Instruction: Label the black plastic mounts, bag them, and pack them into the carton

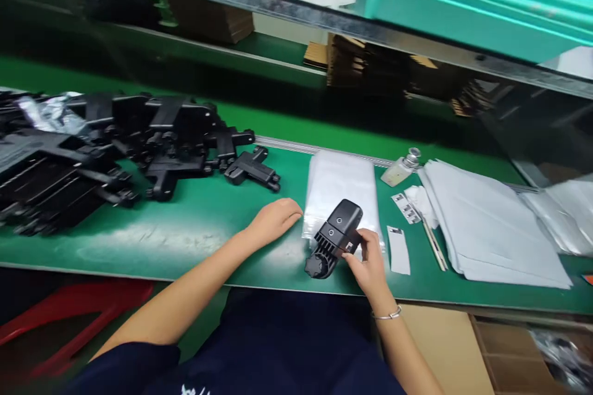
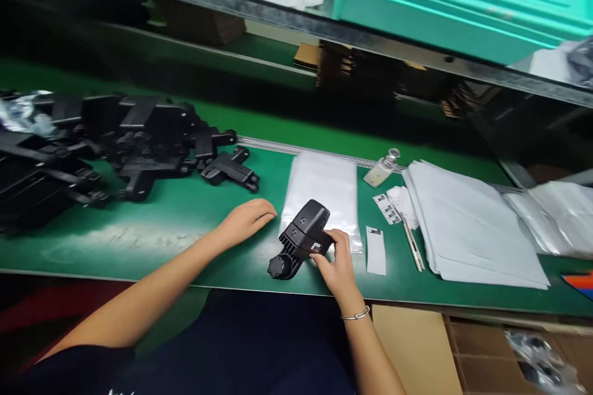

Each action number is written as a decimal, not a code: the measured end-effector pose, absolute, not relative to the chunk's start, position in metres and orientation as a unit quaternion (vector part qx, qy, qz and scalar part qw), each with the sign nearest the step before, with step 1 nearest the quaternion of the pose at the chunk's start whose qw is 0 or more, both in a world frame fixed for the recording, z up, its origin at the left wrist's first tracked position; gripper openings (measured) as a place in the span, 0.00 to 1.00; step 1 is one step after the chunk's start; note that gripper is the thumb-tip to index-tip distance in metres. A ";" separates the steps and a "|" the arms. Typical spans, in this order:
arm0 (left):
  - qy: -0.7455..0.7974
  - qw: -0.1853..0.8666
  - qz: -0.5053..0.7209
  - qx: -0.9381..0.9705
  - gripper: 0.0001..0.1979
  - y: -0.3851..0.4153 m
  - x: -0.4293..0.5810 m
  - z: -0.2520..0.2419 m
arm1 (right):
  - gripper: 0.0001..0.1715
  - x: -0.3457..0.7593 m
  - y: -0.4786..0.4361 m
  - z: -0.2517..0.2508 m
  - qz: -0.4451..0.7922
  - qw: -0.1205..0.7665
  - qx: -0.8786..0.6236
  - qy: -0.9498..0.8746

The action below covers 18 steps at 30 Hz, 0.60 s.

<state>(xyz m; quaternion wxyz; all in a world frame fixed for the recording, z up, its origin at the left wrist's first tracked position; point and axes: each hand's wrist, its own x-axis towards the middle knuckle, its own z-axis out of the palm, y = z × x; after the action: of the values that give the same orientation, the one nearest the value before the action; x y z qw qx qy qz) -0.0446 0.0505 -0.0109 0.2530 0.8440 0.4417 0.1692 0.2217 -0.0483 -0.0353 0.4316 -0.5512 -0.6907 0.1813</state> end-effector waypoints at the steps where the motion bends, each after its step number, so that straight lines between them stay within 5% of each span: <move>1: 0.410 0.240 0.128 0.871 0.14 0.060 -0.024 -0.011 | 0.21 0.229 -0.054 -0.039 0.176 0.454 -0.561 -0.669; 8: 0.362 0.196 -0.002 0.911 0.09 0.109 0.066 -0.030 | 0.25 0.248 -0.074 -0.046 0.165 0.538 -0.560 -0.608; 18: 0.434 0.166 -0.018 0.885 0.16 0.113 0.040 0.007 | 0.27 0.257 -0.075 -0.047 0.157 0.576 -0.534 -0.598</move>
<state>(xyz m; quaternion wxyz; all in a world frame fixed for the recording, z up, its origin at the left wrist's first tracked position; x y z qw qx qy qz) 0.0405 0.1135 0.0072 0.1656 0.8854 0.4338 -0.0184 0.2574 -0.0754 -0.0470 0.5762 -0.5344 -0.5982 0.1572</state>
